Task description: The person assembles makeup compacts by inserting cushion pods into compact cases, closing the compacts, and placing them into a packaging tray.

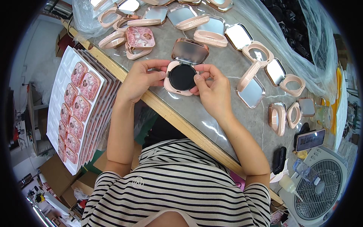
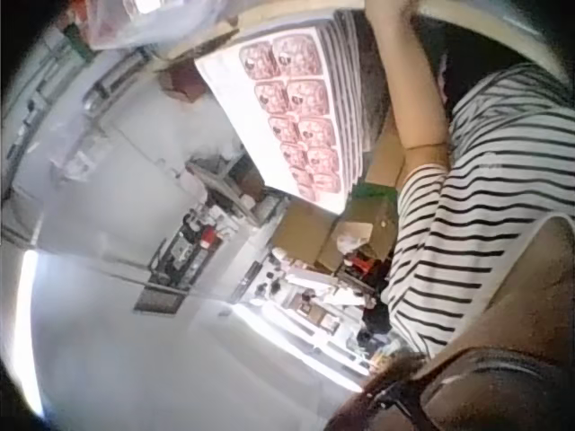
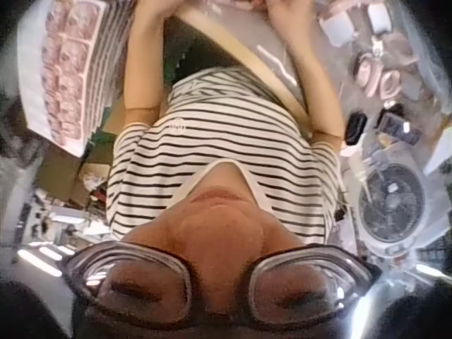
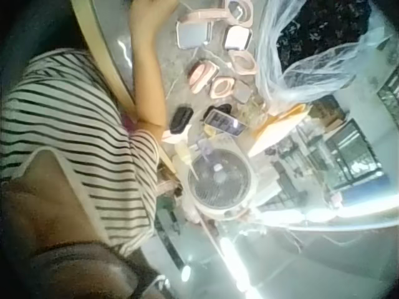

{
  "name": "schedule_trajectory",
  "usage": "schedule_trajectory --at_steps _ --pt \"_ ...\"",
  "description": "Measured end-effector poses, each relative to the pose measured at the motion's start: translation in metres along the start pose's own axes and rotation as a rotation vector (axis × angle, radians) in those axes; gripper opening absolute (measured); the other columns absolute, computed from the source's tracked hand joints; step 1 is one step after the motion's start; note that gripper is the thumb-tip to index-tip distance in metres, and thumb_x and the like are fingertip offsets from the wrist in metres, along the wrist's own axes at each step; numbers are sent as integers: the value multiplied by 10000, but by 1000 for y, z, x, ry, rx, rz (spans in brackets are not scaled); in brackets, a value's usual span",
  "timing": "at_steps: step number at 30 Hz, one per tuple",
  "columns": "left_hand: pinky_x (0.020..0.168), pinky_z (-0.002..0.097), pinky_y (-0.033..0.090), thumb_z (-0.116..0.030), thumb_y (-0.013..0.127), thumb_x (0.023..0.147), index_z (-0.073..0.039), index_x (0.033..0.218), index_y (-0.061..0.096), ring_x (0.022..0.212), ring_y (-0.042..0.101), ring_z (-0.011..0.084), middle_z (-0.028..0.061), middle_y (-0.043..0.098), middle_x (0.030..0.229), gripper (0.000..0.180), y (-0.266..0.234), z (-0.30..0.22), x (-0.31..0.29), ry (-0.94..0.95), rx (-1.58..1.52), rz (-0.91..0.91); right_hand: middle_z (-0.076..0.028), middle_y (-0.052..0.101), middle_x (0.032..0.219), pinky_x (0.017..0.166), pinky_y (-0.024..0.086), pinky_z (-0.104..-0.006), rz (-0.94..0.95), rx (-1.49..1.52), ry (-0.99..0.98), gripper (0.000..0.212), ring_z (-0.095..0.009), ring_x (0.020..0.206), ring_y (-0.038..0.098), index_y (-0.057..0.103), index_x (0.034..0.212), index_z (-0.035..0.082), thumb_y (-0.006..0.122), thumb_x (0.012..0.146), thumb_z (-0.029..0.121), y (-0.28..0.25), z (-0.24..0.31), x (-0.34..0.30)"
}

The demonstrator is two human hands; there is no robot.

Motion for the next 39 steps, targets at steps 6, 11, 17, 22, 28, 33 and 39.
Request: schedule_trajectory --at_steps 6,11,17,22,28,33,39 --pt "713 270 543 13 613 815 69 1129 593 819 636 158 125 657 971 320 2 -2 -2 -19 -54 11 -39 554 739 525 496 -234 5 -49 -6 239 -121 598 630 568 1108 -21 562 870 -9 2 0 -3" --pt "701 265 541 10 631 808 68 1130 595 818 640 151 116 664 952 329 3 2 0 -16 45 22 -25 545 753 506 468 -228 32 -162 -122 260 -88 598 590 569 1115 -20 590 855 -14 -3 -12 -1" --pt "737 265 536 22 657 783 58 1164 582 834 650 152 128 663 1019 389 2 4 -3 38 -46 41 -23 548 803 474 429 -222 -1 47 -4 320 -65 595 545 550 1141 -40 640 843 36 -3 -9 0" --pt "741 258 533 69 663 755 67 1149 589 844 649 151 123 670 969 401 2 5 -10 126 -40 26 -34 569 881 464 400 -202 163 -129 119 388 -53 576 521 514 1164 -39 662 856 145 -11 2 1" --pt "761 263 532 52 689 736 93 1142 579 855 651 154 137 666 975 422 4 -4 -21 141 -310 123 -26 609 885 465 361 -169 287 35 39 308 -18 587 495 548 1079 -1 650 878 208 -16 13 -2" --pt "771 259 526 30 701 739 96 1128 587 841 648 145 135 666 959 411 5 -16 -26 184 -290 172 -7 612 840 487 381 -160 216 133 -69 269 -14 620 515 547 1046 -2 648 882 187 -15 25 -10" --pt "726 240 508 -20 705 759 65 1080 628 768 623 112 97 672 893 341 12 -23 -33 204 -98 86 -4 614 808 504 413 -165 141 93 -126 292 -26 621 529 539 1059 -15 667 866 162 -14 42 -15"
Point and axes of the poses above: each hand's wrist, its own x-axis towards the middle knuckle, its own y-axis out of the palm, z = x × y, the point moved 2 cm from there along x, towards the middle knuckle
